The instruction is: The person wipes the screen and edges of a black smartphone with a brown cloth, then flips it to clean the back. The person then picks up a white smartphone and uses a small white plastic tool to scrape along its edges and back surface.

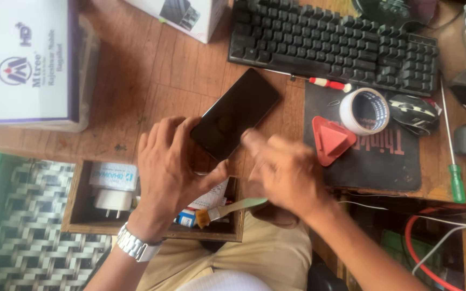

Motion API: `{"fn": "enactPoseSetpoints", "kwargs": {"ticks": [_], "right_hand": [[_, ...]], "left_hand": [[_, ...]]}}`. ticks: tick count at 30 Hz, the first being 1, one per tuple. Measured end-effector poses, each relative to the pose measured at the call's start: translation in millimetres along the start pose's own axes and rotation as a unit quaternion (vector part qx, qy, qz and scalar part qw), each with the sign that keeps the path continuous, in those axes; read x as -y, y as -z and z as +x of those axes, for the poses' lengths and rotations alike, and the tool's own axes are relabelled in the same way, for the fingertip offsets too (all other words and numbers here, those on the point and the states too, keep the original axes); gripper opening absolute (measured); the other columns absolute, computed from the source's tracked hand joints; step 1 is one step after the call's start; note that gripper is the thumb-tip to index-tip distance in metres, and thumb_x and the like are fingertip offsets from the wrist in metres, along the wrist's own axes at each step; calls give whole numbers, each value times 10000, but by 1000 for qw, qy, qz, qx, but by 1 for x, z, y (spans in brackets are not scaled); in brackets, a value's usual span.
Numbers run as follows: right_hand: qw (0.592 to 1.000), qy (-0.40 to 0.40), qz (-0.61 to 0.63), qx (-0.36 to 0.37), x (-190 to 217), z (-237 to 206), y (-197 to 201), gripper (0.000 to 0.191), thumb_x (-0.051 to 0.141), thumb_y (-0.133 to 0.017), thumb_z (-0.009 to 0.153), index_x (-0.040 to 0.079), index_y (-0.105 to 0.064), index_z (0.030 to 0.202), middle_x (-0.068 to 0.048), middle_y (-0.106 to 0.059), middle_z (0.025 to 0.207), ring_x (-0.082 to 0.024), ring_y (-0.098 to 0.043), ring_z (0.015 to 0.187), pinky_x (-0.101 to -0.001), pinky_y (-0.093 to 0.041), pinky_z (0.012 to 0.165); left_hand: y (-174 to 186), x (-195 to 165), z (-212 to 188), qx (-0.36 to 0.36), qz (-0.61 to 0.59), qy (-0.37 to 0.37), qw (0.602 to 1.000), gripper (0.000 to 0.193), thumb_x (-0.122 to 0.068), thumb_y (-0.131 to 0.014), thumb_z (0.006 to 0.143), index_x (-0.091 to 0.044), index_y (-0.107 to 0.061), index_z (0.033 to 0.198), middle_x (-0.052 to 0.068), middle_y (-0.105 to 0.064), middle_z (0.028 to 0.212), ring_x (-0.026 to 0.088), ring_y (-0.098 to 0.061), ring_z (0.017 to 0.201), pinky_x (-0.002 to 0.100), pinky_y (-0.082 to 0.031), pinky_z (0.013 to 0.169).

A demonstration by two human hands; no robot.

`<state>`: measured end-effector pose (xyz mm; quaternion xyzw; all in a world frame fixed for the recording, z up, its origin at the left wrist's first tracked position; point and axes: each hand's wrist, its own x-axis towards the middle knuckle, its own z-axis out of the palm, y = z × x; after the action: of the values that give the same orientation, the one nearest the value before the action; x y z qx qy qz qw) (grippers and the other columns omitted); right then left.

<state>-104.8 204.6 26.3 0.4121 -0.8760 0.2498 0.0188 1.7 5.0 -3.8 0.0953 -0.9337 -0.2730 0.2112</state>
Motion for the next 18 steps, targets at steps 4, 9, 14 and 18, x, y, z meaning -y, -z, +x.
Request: {"fn": "enactPoseSetpoints", "kwargs": {"ticks": [4, 9, 14, 18], "right_hand": [[997, -73, 21, 5, -3, -1, 0, 241, 153, -631, 983, 166, -747, 1194, -83, -660, 745, -216, -671, 598, -377, -496, 515], [999, -5, -44, 1, -7, -3, -3, 289, 121, -642, 973, 175, -747, 1237, -95, -646, 752, -251, -630, 612, -393, -485, 549], [999, -27, -42, 19, -6, -4, -1, 333, 84, -664, 925, 157, -768, 1233, -107, -640, 740, -243, -627, 605, -368, -497, 520], [999, -27, 11, 15, -10, -1, 1, 303, 95, -653, 944, 137, -742, 1230, -89, -666, 790, -220, -656, 624, -372, -492, 522]], "left_hand": [[-1, 0, -1, -9, 12, -16, 1000, 762, -469, -845, 678, -37, -620, 1264, 142, -599, 1194, 326, -572, 1109, 460, -435, 934], [0, 0, -1, -1, 1, 5, 1000, 751, -461, -826, 660, -40, -634, 1252, 142, -609, 1171, 322, -579, 1070, 456, -438, 904], [-1, 0, -1, -8, 9, -13, 1000, 769, -495, -848, 690, -26, -622, 1256, 153, -598, 1181, 326, -575, 1093, 460, -435, 928], [0, 0, 0, -1, 2, 3, 1000, 768, -454, -843, 640, -37, -631, 1249, 147, -607, 1182, 320, -578, 1077, 453, -435, 902]]}}
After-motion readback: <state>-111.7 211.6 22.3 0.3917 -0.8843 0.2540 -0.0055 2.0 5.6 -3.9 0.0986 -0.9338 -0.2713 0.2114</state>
